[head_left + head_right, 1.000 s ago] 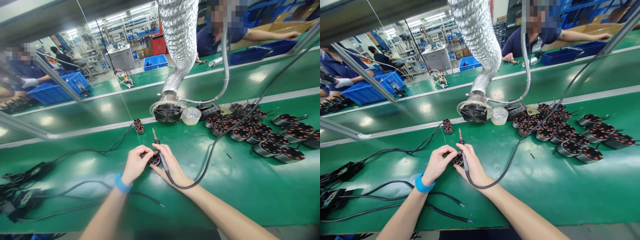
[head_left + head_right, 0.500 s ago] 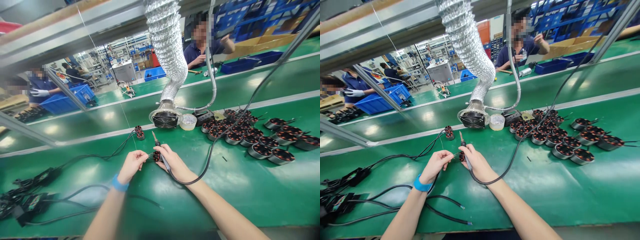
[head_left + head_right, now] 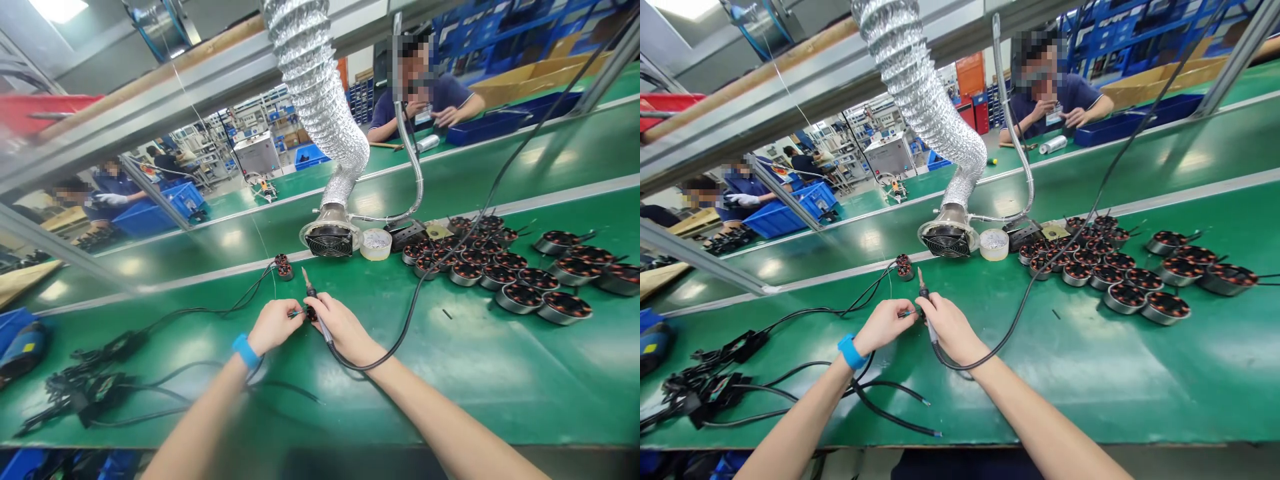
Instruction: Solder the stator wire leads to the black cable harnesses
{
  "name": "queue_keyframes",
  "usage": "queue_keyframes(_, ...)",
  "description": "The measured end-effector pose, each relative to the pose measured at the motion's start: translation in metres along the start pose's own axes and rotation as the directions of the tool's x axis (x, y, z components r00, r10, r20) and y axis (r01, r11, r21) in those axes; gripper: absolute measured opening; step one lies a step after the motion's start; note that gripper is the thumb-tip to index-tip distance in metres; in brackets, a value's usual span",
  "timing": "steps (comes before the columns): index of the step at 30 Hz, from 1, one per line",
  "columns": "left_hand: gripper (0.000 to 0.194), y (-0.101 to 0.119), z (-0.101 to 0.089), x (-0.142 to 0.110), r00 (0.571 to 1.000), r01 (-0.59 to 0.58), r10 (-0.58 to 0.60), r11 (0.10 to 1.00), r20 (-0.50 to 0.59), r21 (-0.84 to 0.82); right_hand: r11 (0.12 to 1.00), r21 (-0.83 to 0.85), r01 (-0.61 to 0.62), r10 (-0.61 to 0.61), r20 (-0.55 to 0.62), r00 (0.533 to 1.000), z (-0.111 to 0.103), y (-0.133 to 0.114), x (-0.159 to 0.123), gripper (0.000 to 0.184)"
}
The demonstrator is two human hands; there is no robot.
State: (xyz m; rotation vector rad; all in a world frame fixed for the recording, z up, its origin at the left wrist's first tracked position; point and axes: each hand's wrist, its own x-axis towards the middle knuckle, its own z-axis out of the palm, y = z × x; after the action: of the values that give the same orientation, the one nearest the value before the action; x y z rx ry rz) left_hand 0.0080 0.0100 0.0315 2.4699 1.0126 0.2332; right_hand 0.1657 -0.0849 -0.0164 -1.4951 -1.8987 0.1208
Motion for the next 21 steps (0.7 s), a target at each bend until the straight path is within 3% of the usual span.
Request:
queue_keyframes(5,0.017,-0.001,-0.003,-0.004,0.994,-0.046,0.067,0.976,-0.09,0.215,1.0,-0.029,-0.002,0.002,0.007,1.0,0.002,-0.001,0.001,0.045)
queue_keyframes(11,0.02,-0.006,-0.005,-0.005,0.988,-0.097,0.126,0.96,-0.093,0.264,0.999,-0.044,0.018,-0.017,0.013,1.0,0.005,-0.004,0.002,0.042)
queue_keyframes(17,0.018,-0.009,-0.006,0.003,0.994,-0.108,0.104,0.983,0.035,0.147,1.0,-0.016,0.017,-0.017,0.016,1.0,0.005,-0.005,0.002,0.042)
queue_keyframes(21,0.027,-0.01,-0.007,0.003,0.996,-0.091,0.081,0.966,0.048,0.244,0.999,-0.032,0.016,-0.016,0.012,1.0,0.007,-0.003,0.002,0.038)
